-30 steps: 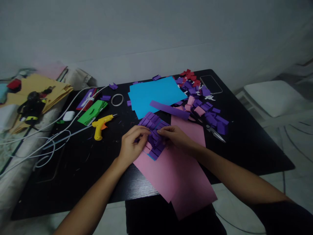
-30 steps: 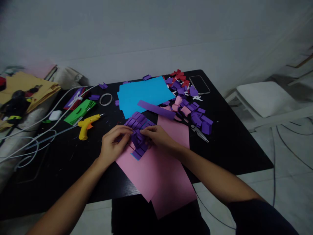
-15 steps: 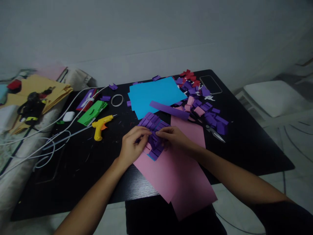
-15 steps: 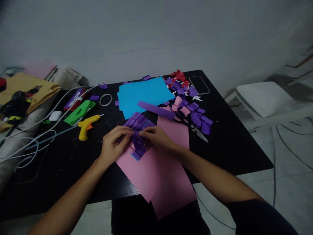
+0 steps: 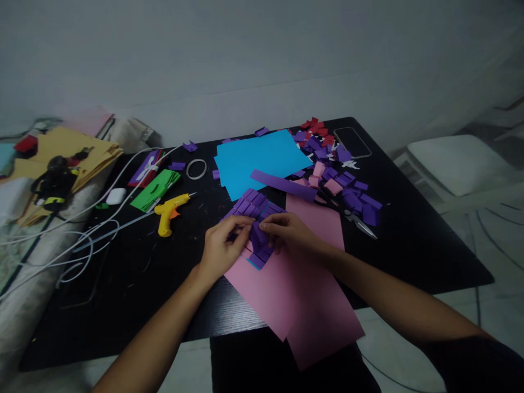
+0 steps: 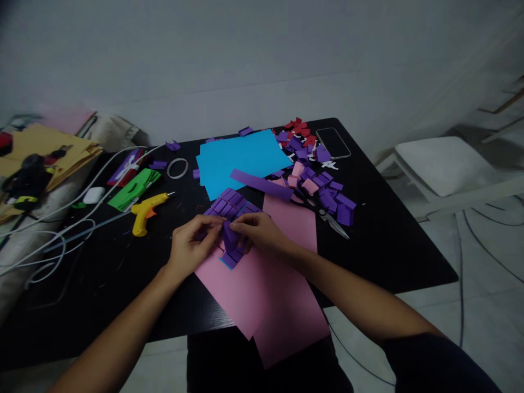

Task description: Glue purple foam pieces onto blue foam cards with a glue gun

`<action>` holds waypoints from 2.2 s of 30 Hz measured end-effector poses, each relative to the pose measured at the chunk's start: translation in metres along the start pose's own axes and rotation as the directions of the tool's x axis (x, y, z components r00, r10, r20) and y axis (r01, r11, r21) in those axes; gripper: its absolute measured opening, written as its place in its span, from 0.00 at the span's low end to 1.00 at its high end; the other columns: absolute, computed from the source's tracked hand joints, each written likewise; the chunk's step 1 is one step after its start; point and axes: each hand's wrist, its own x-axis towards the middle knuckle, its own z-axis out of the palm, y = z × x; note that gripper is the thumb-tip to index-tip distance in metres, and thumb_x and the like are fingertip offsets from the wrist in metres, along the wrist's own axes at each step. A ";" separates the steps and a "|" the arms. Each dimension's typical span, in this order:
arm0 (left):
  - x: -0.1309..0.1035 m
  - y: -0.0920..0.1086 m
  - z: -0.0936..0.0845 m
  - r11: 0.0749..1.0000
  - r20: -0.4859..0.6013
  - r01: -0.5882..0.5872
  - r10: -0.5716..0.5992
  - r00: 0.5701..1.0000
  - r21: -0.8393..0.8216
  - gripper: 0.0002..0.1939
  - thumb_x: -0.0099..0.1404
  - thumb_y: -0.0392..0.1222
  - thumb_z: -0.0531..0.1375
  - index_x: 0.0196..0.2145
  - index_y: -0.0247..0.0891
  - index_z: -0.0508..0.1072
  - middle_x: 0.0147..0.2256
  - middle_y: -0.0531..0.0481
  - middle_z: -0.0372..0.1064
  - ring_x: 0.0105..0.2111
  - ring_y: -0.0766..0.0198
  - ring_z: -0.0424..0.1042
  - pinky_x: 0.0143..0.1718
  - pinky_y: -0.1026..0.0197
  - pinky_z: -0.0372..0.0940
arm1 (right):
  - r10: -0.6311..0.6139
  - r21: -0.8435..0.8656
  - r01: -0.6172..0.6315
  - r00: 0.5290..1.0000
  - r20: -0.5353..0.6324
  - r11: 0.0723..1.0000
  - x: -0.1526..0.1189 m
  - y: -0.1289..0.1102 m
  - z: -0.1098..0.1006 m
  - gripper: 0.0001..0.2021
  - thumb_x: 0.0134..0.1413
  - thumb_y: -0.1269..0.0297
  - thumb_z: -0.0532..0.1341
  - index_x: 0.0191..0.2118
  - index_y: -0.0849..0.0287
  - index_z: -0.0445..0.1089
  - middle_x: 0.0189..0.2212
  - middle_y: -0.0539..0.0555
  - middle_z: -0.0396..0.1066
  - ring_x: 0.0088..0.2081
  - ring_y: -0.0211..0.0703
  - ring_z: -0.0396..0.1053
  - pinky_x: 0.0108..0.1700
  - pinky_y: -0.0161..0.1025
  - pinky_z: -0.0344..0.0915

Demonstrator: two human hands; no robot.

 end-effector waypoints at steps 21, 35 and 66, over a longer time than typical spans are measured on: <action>-0.001 0.003 0.005 0.944 0.113 0.154 -0.126 0.986 -0.293 0.09 0.72 0.47 0.66 0.43 0.41 0.73 0.49 0.42 0.78 0.39 0.61 0.80 0.39 0.59 0.75 | -0.094 0.173 0.109 0.991 -0.090 0.979 -0.002 0.003 0.004 0.16 0.50 0.51 0.75 0.33 0.56 0.74 0.23 0.44 0.63 0.24 0.34 0.57 0.26 0.35 0.53; 0.000 0.005 0.008 0.995 0.088 -0.102 0.102 0.991 0.000 0.06 0.74 0.41 0.64 0.37 0.40 0.76 0.39 0.47 0.78 0.43 0.59 0.79 0.42 0.59 0.72 | -0.090 0.392 0.132 0.988 -0.122 0.910 0.004 0.005 0.001 0.16 0.46 0.53 0.80 0.35 0.56 0.79 0.34 0.49 0.75 0.36 0.40 0.70 0.42 0.39 0.67; -0.003 0.006 0.011 0.967 0.072 0.180 -0.169 0.983 -0.180 0.09 0.74 0.46 0.64 0.47 0.41 0.72 0.39 0.49 0.78 0.35 0.64 0.78 0.38 0.61 0.72 | -0.230 0.098 0.250 0.956 -0.180 0.963 0.001 0.008 0.002 0.17 0.49 0.48 0.77 0.32 0.56 0.79 0.27 0.47 0.71 0.27 0.37 0.65 0.30 0.37 0.63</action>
